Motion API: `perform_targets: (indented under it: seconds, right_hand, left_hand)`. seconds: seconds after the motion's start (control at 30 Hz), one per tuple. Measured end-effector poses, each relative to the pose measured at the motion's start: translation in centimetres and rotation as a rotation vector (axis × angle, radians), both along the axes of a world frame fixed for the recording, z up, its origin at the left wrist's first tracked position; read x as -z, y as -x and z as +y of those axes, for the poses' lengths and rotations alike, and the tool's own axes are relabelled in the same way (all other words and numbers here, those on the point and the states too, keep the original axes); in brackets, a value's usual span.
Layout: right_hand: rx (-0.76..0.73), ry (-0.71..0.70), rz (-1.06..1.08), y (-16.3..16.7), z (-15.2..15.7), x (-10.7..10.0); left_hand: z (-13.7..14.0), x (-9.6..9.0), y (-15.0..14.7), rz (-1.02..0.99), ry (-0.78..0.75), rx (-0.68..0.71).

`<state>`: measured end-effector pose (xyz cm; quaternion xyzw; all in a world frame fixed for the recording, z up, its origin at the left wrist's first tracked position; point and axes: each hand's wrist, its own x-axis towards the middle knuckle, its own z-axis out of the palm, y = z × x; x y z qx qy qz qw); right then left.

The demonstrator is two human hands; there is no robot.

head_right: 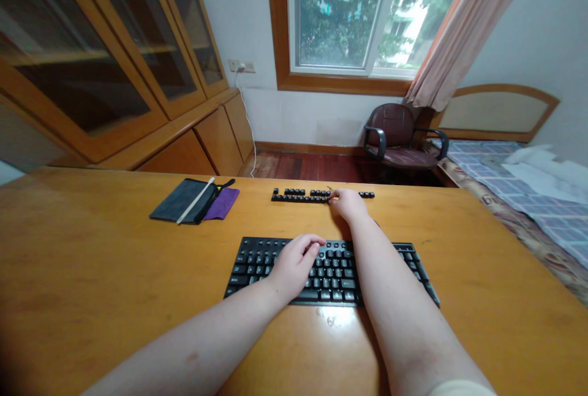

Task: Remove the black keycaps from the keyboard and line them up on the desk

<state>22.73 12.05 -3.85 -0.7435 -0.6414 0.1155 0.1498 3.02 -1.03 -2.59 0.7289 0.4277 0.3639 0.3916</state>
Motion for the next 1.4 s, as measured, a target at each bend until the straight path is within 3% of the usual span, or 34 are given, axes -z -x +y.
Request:
perform_targets:
  seconds: [0.57, 0.73, 0.87, 0.97, 1.07, 1.2, 1.3, 1.4]
  right_hand:
    - [-0.002, -0.037, 0.033, 0.5, -0.2, -0.2]
    - [0.041, -0.224, 0.188, 0.3, -0.8, -1.2]
    - [0.001, -0.511, 0.387, 0.3, -2.6, -4.4]
    - [-0.034, -0.632, 0.463, 0.3, -5.2, -6.7]
    - [-0.163, -0.564, 0.53, 0.2, -8.4, -6.8]
    - [-0.326, -0.294, 0.624, 0.6, -11.7, -4.1]
    - [-0.339, -0.188, 0.573, 1.3, -12.1, -2.6]
    - [-0.327, -0.129, 0.437, 1.9, -11.4, -2.5]
  left_hand:
    - [-0.1, 0.2, 0.0, 0.009, 0.009, -0.011]
    - [-0.1, 0.2, 0.1, 0.057, -0.004, -0.006]
    - [0.0, 0.1, 0.0, 0.142, -0.051, -0.013]
    - [0.1, 0.2, 0.0, 0.195, -0.083, -0.018]
    - [0.1, 0.3, 0.0, 0.257, -0.098, -0.028]
    - [-0.1, 0.2, -0.1, 0.348, -0.132, 0.006]
    - [-0.2, 0.3, -0.1, 0.438, -0.18, 0.046]
    - [-0.2, 0.6, -0.1, 0.513, -0.204, 0.081]
